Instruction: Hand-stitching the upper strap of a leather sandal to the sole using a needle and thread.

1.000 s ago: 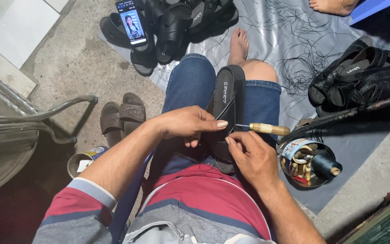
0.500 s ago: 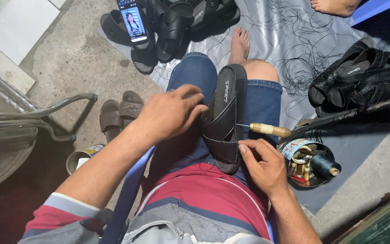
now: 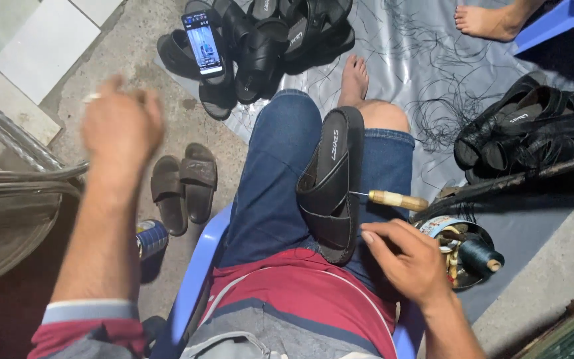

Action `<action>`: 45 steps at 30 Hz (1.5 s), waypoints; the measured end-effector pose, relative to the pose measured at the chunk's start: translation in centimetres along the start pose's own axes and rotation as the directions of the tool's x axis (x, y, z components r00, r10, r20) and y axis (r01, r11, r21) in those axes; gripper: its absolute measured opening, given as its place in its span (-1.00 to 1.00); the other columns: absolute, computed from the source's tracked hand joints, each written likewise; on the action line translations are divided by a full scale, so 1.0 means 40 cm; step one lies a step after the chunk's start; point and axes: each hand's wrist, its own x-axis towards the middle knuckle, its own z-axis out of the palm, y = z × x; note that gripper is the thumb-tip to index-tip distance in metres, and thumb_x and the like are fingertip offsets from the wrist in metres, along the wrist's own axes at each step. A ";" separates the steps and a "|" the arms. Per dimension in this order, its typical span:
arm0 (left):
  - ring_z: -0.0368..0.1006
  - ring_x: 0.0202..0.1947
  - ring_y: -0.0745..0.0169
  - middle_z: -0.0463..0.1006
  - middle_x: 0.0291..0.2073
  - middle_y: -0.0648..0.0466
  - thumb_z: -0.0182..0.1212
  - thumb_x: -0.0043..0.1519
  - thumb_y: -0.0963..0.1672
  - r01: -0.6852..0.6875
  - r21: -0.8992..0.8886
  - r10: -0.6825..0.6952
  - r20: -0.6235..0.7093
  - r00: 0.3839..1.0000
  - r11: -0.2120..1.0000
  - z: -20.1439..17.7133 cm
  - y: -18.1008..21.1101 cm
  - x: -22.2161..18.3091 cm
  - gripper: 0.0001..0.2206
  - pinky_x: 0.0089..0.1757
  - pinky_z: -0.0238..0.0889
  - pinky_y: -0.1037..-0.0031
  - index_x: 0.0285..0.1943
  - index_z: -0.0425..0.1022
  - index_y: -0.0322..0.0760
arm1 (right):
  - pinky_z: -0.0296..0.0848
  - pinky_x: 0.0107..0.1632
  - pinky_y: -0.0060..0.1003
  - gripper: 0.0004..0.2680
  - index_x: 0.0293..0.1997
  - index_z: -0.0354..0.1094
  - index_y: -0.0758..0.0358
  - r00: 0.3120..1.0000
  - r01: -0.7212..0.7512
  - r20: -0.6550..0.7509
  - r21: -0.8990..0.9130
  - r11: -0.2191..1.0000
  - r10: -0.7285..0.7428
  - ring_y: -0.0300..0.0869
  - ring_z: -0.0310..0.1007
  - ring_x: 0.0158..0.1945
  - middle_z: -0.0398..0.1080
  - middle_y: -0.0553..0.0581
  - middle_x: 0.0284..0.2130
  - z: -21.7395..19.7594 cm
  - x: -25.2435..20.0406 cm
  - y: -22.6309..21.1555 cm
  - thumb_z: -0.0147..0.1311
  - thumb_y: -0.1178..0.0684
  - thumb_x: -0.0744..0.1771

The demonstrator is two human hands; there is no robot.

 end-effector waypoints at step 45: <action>0.34 -0.55 0.51 0.57 -0.20 0.11 0.13 0.08 -0.11 0.468 -0.834 0.769 0.497 0.402 0.294 0.126 0.211 -0.162 -0.85 -0.62 0.02 0.77 -0.26 0.48 -0.25 | 0.37 -0.39 -0.23 -0.80 -0.07 0.33 0.10 0.934 0.190 0.351 -0.332 0.924 -0.066 -0.13 0.42 -0.32 0.39 -0.01 -0.28 -0.033 0.110 0.008 0.01 0.07 0.24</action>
